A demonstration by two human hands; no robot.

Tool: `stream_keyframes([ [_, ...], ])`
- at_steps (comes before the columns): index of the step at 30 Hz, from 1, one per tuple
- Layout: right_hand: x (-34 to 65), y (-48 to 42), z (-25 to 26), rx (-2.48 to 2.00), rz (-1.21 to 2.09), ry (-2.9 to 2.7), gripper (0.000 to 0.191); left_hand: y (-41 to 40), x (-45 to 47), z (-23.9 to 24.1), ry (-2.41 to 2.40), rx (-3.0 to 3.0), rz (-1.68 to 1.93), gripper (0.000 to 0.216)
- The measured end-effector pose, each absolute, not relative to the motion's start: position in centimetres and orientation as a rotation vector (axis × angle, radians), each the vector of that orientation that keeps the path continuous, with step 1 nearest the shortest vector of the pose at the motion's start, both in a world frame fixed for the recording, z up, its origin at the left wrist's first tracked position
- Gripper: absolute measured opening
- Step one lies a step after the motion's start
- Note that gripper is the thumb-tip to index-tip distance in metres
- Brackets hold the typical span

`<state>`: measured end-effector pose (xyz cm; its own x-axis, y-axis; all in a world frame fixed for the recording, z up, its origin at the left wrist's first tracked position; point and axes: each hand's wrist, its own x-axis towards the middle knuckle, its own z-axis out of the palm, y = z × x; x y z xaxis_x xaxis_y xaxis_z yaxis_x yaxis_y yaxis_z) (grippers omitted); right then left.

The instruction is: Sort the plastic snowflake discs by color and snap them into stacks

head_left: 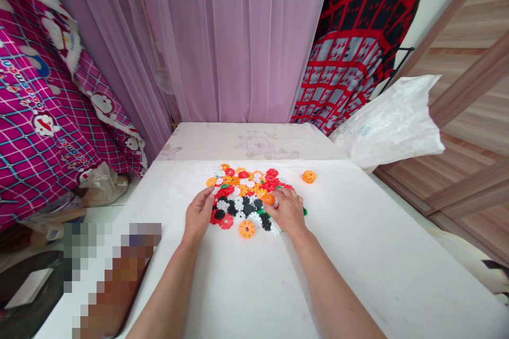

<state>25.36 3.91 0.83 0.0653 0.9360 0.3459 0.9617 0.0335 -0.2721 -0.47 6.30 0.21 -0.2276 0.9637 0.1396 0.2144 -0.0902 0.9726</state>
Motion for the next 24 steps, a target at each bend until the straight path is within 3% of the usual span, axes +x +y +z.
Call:
stream_keyframes([
  [6, 25.1, 3.7, 1.7, -1.723, -0.13, -1.786, 0.027, 6.3, -0.4, 0.2, 1.472, 1.302, 1.383, 0.041],
  [12, 22.4, 0.9, 2.7, -1.351, 0.094, -1.922, 0.024, 6.4, -0.3, 0.1, 1.463, 1.315, 1.393, 0.041],
  [24, 20.5, -1.8, 2.8, -1.442, 0.165, -2.063, 0.024, 6.4, -0.4, 0.1, 1.461, 1.33, 1.39, 0.04],
])
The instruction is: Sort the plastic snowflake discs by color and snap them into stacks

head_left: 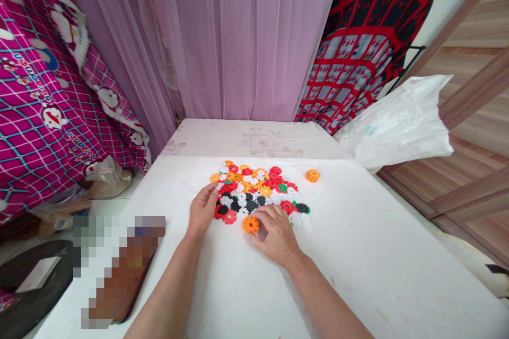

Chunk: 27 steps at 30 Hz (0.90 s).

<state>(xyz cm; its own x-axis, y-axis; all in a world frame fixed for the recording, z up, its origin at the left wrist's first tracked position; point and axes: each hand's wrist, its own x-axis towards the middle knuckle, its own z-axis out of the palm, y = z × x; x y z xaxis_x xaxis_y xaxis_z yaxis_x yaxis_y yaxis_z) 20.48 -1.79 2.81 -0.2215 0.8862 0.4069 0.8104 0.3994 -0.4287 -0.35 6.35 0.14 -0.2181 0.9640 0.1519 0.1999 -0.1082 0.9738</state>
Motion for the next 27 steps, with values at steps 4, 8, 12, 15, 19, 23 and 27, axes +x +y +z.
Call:
stream_keyframes([
  [4, 20.18, -1.7, 2.86, -1.492, 0.199, -2.081, 0.023, 6.31, -0.34, 0.19, 1.466, 1.325, 1.384, 0.041],
  [8, 20.13, -1.78, 2.9, -1.508, 0.209, -2.091, 0.025, 6.26, -0.3, 0.34, 1.461, 1.316, 1.383, 0.041],
  [12, 20.39, -1.97, 3.16, -1.526, 0.233, -2.088, 0.035, 6.24, -0.28, 0.47, 1.472, 1.332, 1.38, 0.04],
  [15, 20.6, -1.95, 3.22, -1.538, 0.251, -2.094, 0.033, 6.21, -0.27, 0.54, 1.474, 1.338, 1.379, 0.04],
  [19, 20.56, -1.82, 3.07, -1.547, 0.246, -2.097, 0.03, 6.14, -0.24, 0.64, 1.468, 1.327, 1.378, 0.041],
  [23, 20.36, -1.96, 3.02, -1.546, 0.237, -2.092, 0.03, 6.13, -0.2, 0.64, 1.466, 1.321, 1.386, 0.041],
  [27, 21.07, -1.42, 2.98, -1.479, 0.178, -2.083, 0.03, 6.22, -0.19, 0.53, 1.459, 1.318, 1.389, 0.041],
])
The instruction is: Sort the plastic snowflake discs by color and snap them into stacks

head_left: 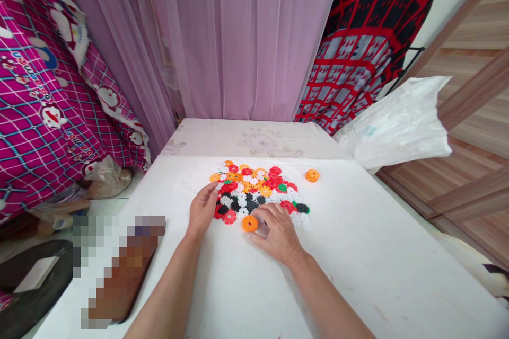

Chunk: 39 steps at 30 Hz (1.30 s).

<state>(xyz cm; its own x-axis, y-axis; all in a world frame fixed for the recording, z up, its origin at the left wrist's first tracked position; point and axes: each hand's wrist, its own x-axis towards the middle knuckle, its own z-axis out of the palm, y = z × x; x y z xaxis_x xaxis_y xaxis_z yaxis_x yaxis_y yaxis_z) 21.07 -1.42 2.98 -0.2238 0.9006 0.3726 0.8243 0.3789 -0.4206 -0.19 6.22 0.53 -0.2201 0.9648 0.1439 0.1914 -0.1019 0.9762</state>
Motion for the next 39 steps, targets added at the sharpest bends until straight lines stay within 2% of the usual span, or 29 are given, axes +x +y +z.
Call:
stream_keyframes([
  [4, 22.7, 1.0, 3.1, -1.671, -0.008, -1.973, 0.018, 6.3, -0.2, 0.4, 1.46, 1.31, 1.389, 0.04],
  [9, 23.0, 4.3, 4.0, -2.14, -0.094, -1.924, 0.026, 6.2, -0.3, 0.4, 1.478, 1.305, 1.388, 0.039],
  [15, 21.8, 5.8, 4.5, -2.254, -0.061, -1.889, 0.035, 6.2, -0.4, 0.4, 1.467, 1.325, 1.384, 0.038],
  [26, 22.0, 6.7, 4.1, -2.249, -0.026, -1.877, 0.026, 6.2, -0.3, 0.4, 1.471, 1.321, 1.376, 0.04],
  [33, 22.2, 3.3, 4.0, -1.899, 0.153, -1.762, 0.041, 6.1, -0.2, 0.7, 1.465, 1.308, 1.372, 0.039],
  [39, 20.9, -0.7, 3.4, -1.643, 0.292, -1.955, 0.043, 6.1, -0.2, 0.7, 1.463, 1.304, 1.369, 0.039],
])
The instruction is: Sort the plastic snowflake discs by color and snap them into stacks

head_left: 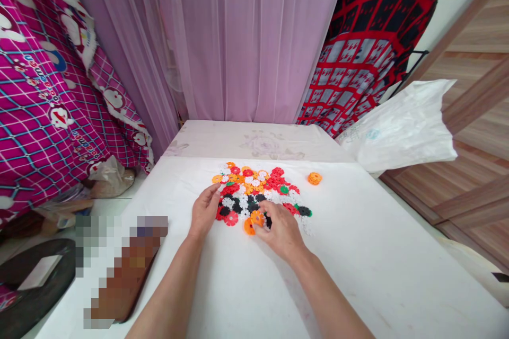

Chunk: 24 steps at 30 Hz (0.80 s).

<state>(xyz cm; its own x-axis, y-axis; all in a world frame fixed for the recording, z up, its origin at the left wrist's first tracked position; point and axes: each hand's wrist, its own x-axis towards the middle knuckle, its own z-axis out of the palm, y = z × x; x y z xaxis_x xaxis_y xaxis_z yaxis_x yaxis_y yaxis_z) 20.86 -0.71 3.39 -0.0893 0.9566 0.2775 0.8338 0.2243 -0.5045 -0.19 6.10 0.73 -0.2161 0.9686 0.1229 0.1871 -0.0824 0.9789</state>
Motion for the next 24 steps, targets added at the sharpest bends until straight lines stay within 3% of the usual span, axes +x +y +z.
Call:
stream_keyframes([
  [24, 19.3, -1.5, 4.5, -1.688, 0.295, -2.184, 0.05, 6.4, -0.3, 0.2, 1.46, 1.319, 1.378, 0.039],
])
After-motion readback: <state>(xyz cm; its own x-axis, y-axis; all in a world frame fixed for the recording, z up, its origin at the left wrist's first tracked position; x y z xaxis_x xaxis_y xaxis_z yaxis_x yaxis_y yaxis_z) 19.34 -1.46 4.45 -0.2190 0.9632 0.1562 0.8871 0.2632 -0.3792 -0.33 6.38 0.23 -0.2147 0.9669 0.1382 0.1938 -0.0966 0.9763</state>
